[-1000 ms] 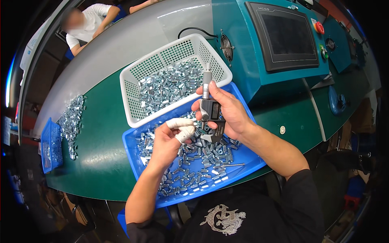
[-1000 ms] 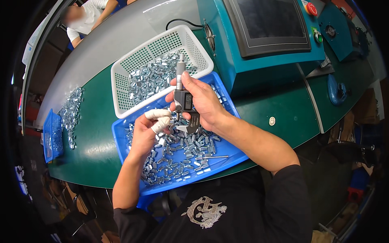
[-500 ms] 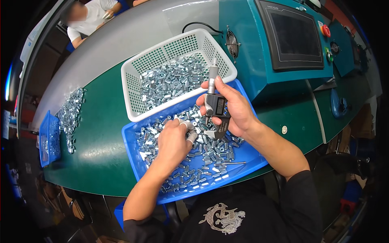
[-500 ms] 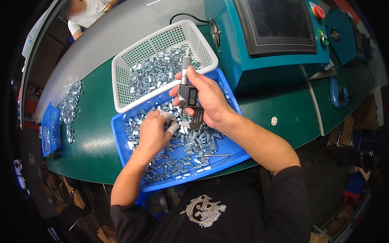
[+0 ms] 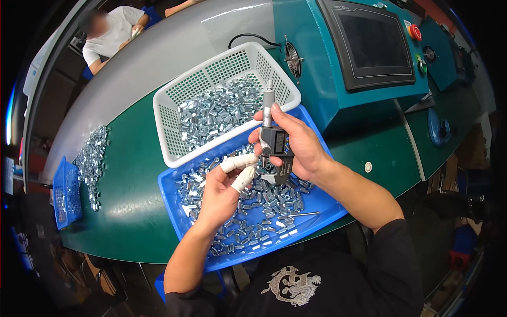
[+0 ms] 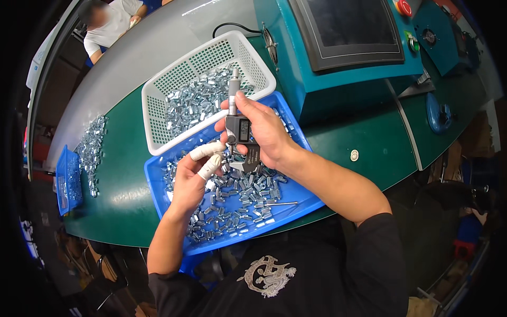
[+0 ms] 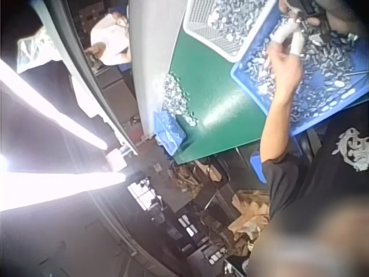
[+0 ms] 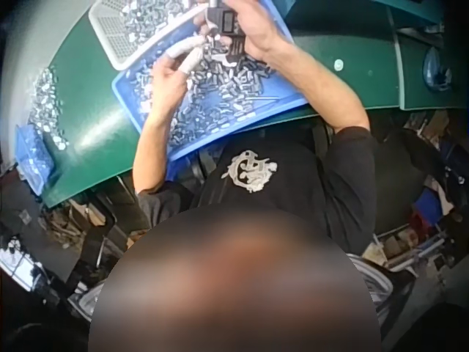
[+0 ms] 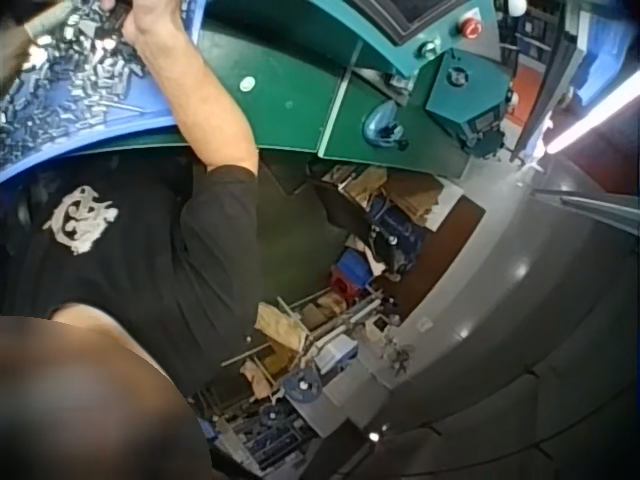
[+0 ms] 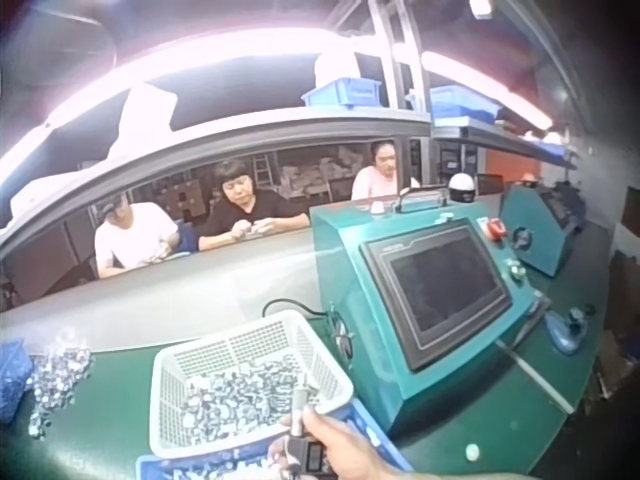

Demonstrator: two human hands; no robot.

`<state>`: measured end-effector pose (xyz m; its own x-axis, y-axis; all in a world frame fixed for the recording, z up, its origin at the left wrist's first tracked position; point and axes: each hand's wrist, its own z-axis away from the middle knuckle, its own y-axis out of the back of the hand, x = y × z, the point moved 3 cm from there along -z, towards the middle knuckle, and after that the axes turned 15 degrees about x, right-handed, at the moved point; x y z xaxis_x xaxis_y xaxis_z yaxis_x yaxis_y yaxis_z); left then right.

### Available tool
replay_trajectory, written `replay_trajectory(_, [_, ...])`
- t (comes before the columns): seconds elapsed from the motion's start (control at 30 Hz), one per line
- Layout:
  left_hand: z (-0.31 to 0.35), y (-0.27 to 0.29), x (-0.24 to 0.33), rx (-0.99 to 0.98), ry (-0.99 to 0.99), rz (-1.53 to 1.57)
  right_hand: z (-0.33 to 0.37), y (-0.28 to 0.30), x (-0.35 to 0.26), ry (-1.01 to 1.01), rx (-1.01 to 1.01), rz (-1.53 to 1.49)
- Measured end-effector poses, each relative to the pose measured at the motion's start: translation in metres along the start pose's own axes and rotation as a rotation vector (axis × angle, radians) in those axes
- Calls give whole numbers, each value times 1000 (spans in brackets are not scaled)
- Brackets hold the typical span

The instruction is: Measuring small white components using a digital caliper at a manual workstation.

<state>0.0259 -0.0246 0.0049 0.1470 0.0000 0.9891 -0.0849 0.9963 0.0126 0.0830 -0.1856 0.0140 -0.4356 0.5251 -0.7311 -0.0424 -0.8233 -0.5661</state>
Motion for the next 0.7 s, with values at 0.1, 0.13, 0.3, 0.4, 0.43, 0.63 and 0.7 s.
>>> replay_trajectory(0.1, [1, -2, 0, -33, 40, 49, -1, 1, 0, 5, -1, -22])
replay_trajectory(0.13, [0, -1, -2, -40, 55, 61, -1, 1, 1, 8, 1, -16])
replay_trajectory(0.3, [-1, 1, -3, -51, 84, 81, -1, -1, 2, -9, -28, -26])
replay_trajectory(0.4, [-1, 2, -1, -73, 165, 118, 0, -1, 3, -11, -32, -25])
replay_trajectory(0.43, [-1, 1, -2, -70, 147, 133, 0, -1, 3, -6, -27, -27])
replay_trajectory(0.63, [-1, -1, 1, -79, 167, 171, 0, -1, 1, 8, -4, -22])
replay_trajectory(0.7, [0, -2, 2, -76, 167, 177, 0, -1, 0, 6, 7, -18])
